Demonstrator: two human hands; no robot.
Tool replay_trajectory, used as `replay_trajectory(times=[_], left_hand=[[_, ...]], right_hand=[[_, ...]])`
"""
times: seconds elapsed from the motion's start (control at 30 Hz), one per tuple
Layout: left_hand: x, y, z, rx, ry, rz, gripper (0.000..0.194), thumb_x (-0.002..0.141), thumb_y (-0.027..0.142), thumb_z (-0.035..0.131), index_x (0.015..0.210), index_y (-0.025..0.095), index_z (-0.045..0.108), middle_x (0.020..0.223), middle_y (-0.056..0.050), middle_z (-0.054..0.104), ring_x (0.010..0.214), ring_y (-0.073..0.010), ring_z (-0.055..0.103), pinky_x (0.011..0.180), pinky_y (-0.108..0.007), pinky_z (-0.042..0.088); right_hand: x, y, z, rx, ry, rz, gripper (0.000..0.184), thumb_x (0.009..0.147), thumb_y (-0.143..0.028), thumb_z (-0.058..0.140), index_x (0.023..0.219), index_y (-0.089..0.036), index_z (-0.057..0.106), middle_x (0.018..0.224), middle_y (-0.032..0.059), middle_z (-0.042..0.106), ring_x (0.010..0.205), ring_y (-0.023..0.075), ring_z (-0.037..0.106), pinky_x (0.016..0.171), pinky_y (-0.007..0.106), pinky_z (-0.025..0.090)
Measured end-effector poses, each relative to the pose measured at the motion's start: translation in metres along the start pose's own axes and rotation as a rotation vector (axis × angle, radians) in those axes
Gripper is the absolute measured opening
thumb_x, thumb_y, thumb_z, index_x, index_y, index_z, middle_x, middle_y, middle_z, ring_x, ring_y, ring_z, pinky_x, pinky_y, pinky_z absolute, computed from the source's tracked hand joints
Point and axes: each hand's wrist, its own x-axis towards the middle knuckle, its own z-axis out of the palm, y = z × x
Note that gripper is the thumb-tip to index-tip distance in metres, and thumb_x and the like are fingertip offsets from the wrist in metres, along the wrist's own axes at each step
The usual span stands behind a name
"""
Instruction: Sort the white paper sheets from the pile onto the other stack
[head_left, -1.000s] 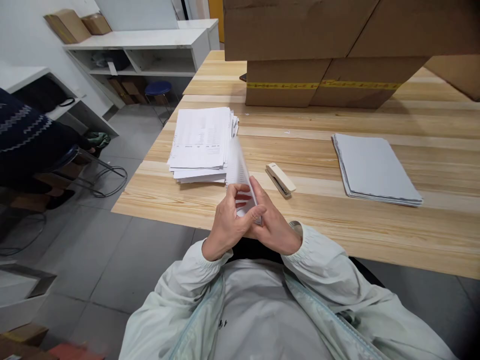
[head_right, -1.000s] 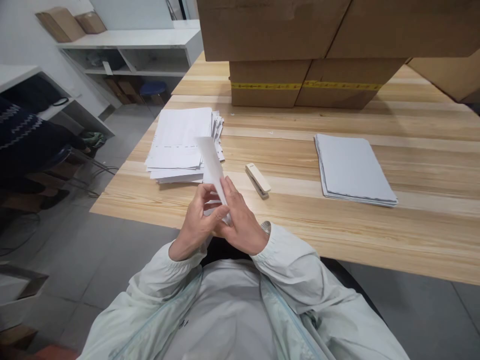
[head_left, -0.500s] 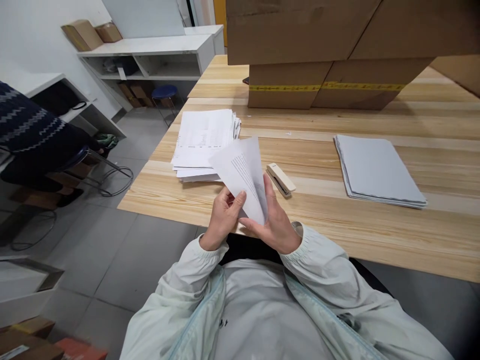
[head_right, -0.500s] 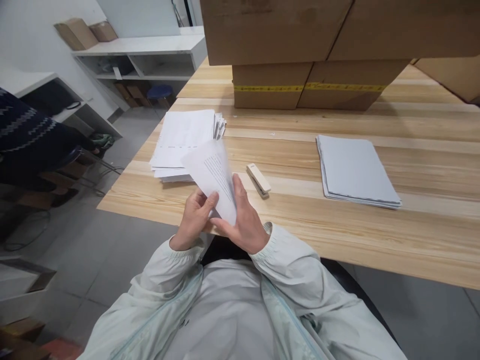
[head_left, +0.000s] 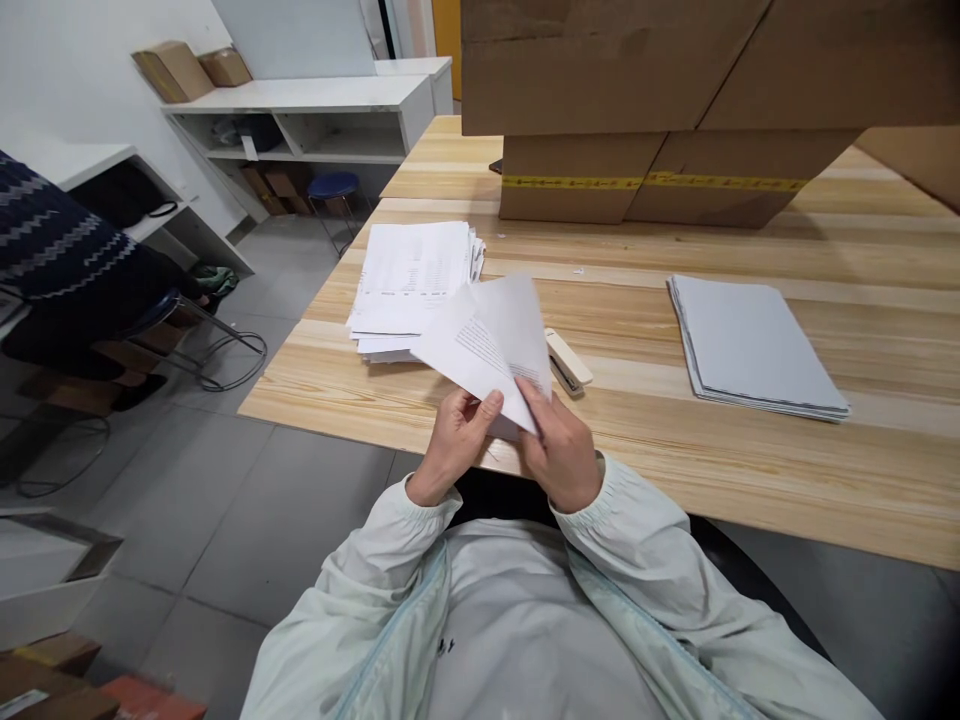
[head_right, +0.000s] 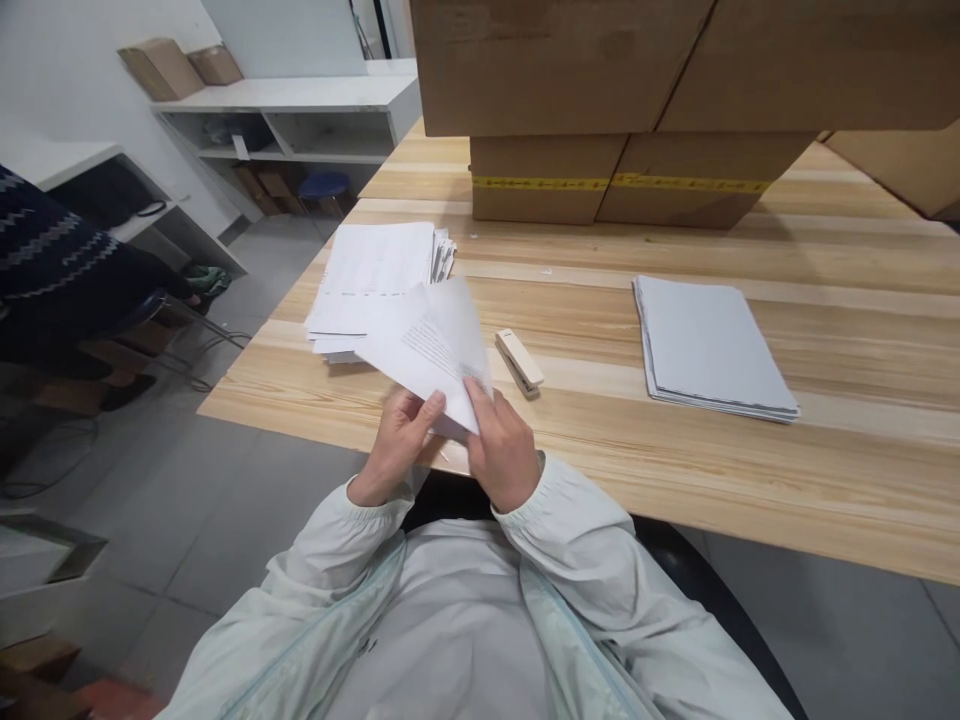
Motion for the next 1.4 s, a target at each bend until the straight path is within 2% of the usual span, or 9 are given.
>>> replay_trajectory(times=[0.1,0.23,0.37,0.5,0.73,0.9,1.0,1.17,1.4], left_hand=[[-0.006,0.007,-0.005,0.034,0.118,0.102,0.033,0.090,0.051,0.064,0.102,0.021,0.069,0.102,-0.007,0.074,0.096,-0.0197,0.068,0.085,-0.030,0.054],[-0.006,0.017,-0.014,-0.130,0.371,0.177,0.035,0.090,0.053,0.064,0.113,0.027,0.061,0.122,-0.006,0.067,0.099,-0.0166,0.067,0.082,-0.029,0.057],[-0.001,0.025,-0.012,-0.405,0.098,-0.173,0.051,0.086,0.053,0.068,0.127,0.026,0.057,0.137,-0.010,0.063,0.118,-0.0222,0.065,0.095,-0.036,0.056],[-0.003,0.024,0.003,-0.506,-0.161,-0.390,0.048,0.078,0.047,0.078,0.114,0.017,0.069,0.113,-0.012,0.075,0.111,-0.0290,0.070,0.094,-0.039,0.057],[-0.007,0.020,0.011,-0.463,-0.055,-0.304,0.038,0.068,0.041,0.086,0.096,0.018,0.073,0.097,-0.009,0.079,0.107,-0.0305,0.073,0.093,-0.042,0.059],[-0.007,0.023,0.006,-0.443,-0.021,-0.275,0.043,0.067,0.041,0.087,0.101,0.020,0.072,0.102,-0.008,0.079,0.109,-0.0297,0.072,0.093,-0.041,0.059],[-0.008,0.022,0.006,-0.431,-0.025,-0.261,0.044,0.069,0.042,0.086,0.104,0.020,0.072,0.104,-0.008,0.079,0.109,-0.0293,0.072,0.094,-0.040,0.059],[-0.011,0.021,0.009,-0.424,-0.044,-0.259,0.046,0.072,0.044,0.084,0.110,0.020,0.072,0.105,-0.009,0.078,0.107,-0.0287,0.072,0.092,-0.039,0.059],[-0.023,0.024,0.020,-0.433,-0.116,-0.201,0.047,0.085,0.048,0.073,0.123,0.020,0.070,0.114,-0.009,0.077,0.111,-0.0265,0.071,0.100,-0.038,0.054]], right_hand=[[0.005,0.019,-0.013,0.192,0.182,0.165,0.026,0.096,-0.032,0.053,0.107,-0.022,0.075,0.099,0.0081,0.078,0.092,0.0254,0.074,0.083,0.039,0.061],[0.001,0.040,-0.038,0.351,0.310,0.321,0.032,0.090,-0.049,0.062,0.087,-0.021,0.075,0.086,0.0073,0.077,0.085,0.0264,0.073,0.075,0.040,0.061],[-0.011,0.042,-0.058,0.597,0.220,0.498,0.037,0.083,-0.056,0.070,0.084,-0.019,0.074,0.081,0.0057,0.076,0.076,0.0216,0.071,0.069,0.035,0.059],[-0.021,0.033,-0.064,0.684,0.095,0.536,0.044,0.078,-0.063,0.071,0.071,-0.020,0.068,0.057,0.0003,0.063,0.051,0.0159,0.059,0.050,0.030,0.052],[-0.014,0.047,-0.084,0.816,0.280,0.598,0.051,0.086,-0.067,0.057,0.061,-0.024,0.045,0.049,-0.0023,0.051,0.035,0.0112,0.041,0.031,0.026,0.032],[-0.011,0.070,-0.112,0.953,-0.003,0.440,0.052,0.095,-0.054,0.050,0.064,-0.025,0.019,0.040,-0.0113,0.018,0.025,0.0073,0.011,0.025,0.022,0.011],[-0.016,0.067,-0.108,0.903,0.000,0.440,0.051,0.097,-0.057,0.044,0.064,-0.026,0.022,0.040,-0.0108,0.019,0.026,0.0079,0.012,0.027,0.023,0.014],[-0.025,0.042,-0.081,0.538,0.348,0.598,0.049,0.090,-0.062,0.057,0.062,-0.022,0.053,0.048,-0.0016,0.049,0.043,0.0127,0.040,0.043,0.029,0.034],[-0.022,0.017,-0.068,-0.032,0.196,0.261,0.052,0.095,-0.051,0.051,0.053,-0.020,0.048,0.043,-0.0017,0.041,0.042,0.0088,0.034,0.045,0.028,0.025]])
